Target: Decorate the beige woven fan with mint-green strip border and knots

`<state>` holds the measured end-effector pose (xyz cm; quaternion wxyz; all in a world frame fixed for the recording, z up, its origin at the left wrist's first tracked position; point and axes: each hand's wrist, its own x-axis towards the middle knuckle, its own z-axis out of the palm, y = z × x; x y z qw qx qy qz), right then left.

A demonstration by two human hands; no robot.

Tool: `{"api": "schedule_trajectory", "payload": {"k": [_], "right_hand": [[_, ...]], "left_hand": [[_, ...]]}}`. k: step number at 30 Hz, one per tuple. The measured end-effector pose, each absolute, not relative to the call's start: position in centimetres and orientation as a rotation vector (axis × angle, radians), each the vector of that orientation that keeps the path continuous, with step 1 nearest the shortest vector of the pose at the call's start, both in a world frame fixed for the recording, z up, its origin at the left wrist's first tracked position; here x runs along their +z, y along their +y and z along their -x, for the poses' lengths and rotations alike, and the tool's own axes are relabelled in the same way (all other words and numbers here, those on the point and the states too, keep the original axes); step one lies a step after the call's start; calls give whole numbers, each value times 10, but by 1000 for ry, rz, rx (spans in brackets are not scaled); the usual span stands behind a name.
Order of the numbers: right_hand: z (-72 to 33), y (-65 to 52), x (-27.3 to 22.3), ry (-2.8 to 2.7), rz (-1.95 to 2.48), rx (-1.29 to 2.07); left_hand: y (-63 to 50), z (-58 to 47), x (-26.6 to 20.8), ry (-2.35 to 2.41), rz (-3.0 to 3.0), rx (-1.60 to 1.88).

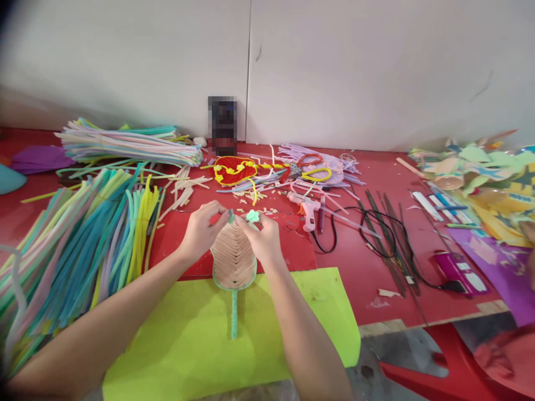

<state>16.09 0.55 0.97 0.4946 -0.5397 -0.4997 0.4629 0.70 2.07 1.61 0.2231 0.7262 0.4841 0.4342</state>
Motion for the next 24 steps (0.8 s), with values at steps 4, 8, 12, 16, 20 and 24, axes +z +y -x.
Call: {"api": "schedule_trajectory", "payload": {"k": [4,8,12,16,20,24], "right_hand": [[-161,7,8,-1162,1282,1149],[-162,9,5,-1103,1263,1136],[-165,10,5,-1113,1273,1114],[-165,10,6,-1121,1295,1094],[-165,11,3,-1128,1305,1103],[-165,12,1,-1130,1283,1107]], "left_hand": [[23,-5,14,1273,-1950,1152],[26,-5,9,1213,-1797,1171],[26,-5,8,1240,-1753,1178],[26,-6,11,1245,-1822,1182],[26,-7,12,1195,-1867,1202],[26,-6,11,1180,-1875,1196]]}}
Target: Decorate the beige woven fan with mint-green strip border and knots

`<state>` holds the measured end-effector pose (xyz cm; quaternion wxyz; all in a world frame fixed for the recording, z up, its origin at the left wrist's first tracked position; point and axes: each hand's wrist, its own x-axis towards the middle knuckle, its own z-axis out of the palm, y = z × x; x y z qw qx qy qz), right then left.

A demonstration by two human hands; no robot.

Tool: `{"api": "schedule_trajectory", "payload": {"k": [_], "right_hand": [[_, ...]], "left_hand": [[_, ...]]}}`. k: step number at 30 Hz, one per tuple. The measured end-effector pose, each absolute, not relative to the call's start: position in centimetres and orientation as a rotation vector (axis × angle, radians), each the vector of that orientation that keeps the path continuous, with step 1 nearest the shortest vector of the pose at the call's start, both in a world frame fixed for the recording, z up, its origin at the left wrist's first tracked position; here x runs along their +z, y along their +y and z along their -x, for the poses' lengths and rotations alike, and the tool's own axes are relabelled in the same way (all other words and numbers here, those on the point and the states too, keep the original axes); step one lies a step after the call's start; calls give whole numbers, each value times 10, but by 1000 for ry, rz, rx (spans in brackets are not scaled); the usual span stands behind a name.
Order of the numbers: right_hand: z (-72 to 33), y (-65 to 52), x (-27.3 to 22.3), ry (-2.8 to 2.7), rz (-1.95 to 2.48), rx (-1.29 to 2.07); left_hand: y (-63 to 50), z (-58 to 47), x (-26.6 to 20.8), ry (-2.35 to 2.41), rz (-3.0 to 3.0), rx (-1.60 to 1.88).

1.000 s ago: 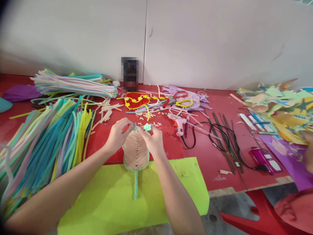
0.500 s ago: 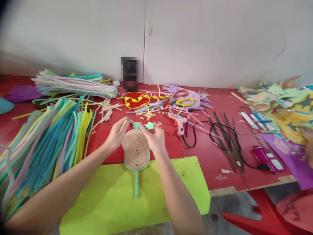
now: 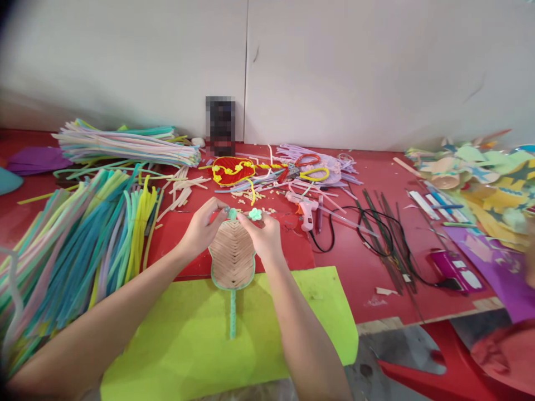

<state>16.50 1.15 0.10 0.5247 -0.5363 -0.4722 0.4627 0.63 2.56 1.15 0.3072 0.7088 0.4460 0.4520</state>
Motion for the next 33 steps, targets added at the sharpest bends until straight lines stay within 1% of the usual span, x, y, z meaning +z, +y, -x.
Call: {"api": "schedule_trajectory", "payload": {"k": [11,33], "right_hand": [[-163,11,4,-1098,1249,1150],[-162,14,-1,-1181,1314,1090]], "left_hand": [[26,-7,9,1196,-1854,1170],[29,-6,0,1187,-1841,1150]]}}
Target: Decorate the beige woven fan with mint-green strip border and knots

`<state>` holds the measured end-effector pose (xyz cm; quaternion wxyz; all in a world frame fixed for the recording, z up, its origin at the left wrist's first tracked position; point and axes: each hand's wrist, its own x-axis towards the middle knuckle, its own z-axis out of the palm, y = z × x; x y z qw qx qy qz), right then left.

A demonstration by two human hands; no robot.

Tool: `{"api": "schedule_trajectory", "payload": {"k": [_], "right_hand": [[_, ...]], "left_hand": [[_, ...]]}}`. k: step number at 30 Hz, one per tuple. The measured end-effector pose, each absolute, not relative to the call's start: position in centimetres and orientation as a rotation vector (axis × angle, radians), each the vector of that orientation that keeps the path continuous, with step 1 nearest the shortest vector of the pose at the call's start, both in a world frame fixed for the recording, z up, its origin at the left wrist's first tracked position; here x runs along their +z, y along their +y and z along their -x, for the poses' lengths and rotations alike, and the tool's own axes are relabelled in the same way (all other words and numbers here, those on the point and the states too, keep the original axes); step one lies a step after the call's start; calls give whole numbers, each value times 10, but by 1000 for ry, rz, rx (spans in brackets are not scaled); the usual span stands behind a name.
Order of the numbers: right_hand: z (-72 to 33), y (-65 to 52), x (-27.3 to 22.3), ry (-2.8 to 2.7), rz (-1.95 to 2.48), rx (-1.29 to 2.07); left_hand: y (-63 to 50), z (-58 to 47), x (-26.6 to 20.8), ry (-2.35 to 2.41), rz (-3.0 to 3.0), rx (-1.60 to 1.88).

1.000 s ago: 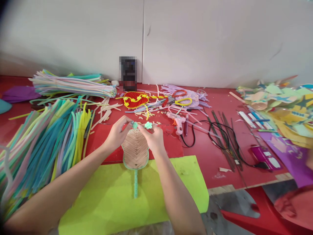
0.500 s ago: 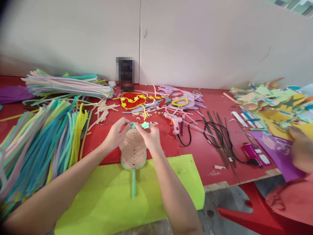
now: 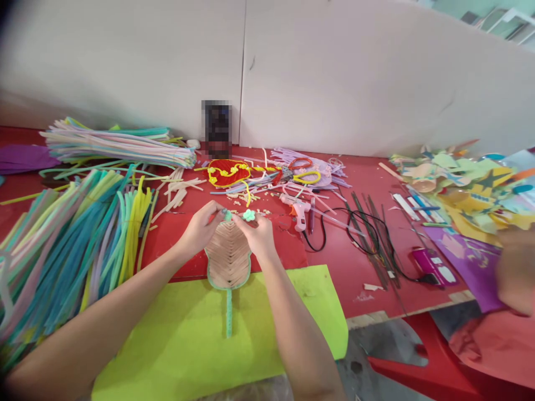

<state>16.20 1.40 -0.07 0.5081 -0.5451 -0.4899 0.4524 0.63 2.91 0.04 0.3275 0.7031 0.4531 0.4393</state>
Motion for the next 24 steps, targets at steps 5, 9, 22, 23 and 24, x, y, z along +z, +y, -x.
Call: {"api": "schedule_trajectory", "payload": {"k": [5,9,22,23,24], "right_hand": [[-161,13,1,-1157,1301,1131],[-160,12,4,-1135,1262,1148],[-165,12,4,-1161,1245,1132],[-165,12,4,-1162,1235,1143],[-165,12,4,-1162,1226,1153]], "left_hand": [[28,-6,2,1192,-1839,1170],[28,-7,3,1191,-1766,1182],[24,-8,12,1201,-1776,1147],[24,-8,11,1203,-1776,1153],[24,-8,10,1200,-1767,1158]]}}
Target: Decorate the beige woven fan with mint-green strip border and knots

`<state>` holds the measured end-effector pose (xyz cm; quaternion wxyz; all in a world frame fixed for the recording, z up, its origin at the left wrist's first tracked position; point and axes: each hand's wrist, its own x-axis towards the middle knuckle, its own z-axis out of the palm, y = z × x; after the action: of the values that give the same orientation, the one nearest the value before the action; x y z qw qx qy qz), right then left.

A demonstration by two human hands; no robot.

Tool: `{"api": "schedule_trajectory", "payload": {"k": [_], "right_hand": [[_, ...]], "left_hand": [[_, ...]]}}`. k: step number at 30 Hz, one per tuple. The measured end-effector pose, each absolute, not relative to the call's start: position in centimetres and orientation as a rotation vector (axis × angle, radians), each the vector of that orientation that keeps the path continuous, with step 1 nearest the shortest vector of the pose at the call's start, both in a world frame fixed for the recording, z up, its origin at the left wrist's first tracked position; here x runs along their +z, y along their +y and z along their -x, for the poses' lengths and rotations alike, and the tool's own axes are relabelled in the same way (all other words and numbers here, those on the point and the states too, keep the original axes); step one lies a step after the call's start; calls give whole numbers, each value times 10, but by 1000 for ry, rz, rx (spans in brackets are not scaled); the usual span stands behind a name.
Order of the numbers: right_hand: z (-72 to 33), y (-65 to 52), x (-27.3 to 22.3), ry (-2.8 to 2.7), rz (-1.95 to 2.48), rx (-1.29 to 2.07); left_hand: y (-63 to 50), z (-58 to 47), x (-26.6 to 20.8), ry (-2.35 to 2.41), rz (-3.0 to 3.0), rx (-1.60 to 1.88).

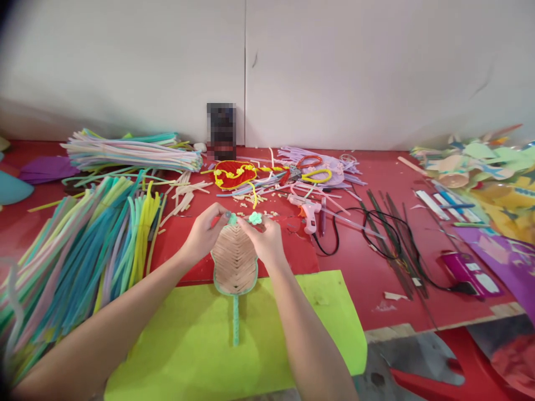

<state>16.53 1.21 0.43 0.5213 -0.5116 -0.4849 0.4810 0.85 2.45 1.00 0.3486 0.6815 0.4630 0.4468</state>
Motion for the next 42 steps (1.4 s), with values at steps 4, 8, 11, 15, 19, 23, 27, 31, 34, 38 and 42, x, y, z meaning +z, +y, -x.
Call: {"api": "schedule_trajectory", "payload": {"k": [4,8,11,15,19,23,27,31,34,38,42], "right_hand": [[-167,12,5,-1195,1230,1119],[-169,12,5,-1283,1250,1047],[-170,11,8,-1330,1246,1016],[-169,8,14,-1408,1270,921],[-167,7,15,-1429,1283,898],[-164,9,8,-1391,1275,940],[-162,9,7,-1389,1265,950],[-164,7,13,-1426,1266,695],[-170,6,13,-1540,1227,291],[-180,5,7,-1792,1031,-105],[-182,4,4,-1883,907,-208]], "left_hand": [[24,-10,8,1161,-1728,1144],[22,-10,12,1178,-1764,1128],[21,-11,13,1200,-1783,1134],[22,-11,10,1200,-1789,1140],[23,-10,7,1210,-1820,1137],[24,-10,6,1256,-1840,1166],[23,-9,5,1243,-1834,1151],[25,-9,4,1230,-1713,1192],[27,-9,7,1205,-1560,1179],[26,-9,20,1021,-1317,1027],[21,-9,32,950,-1110,957]]}}
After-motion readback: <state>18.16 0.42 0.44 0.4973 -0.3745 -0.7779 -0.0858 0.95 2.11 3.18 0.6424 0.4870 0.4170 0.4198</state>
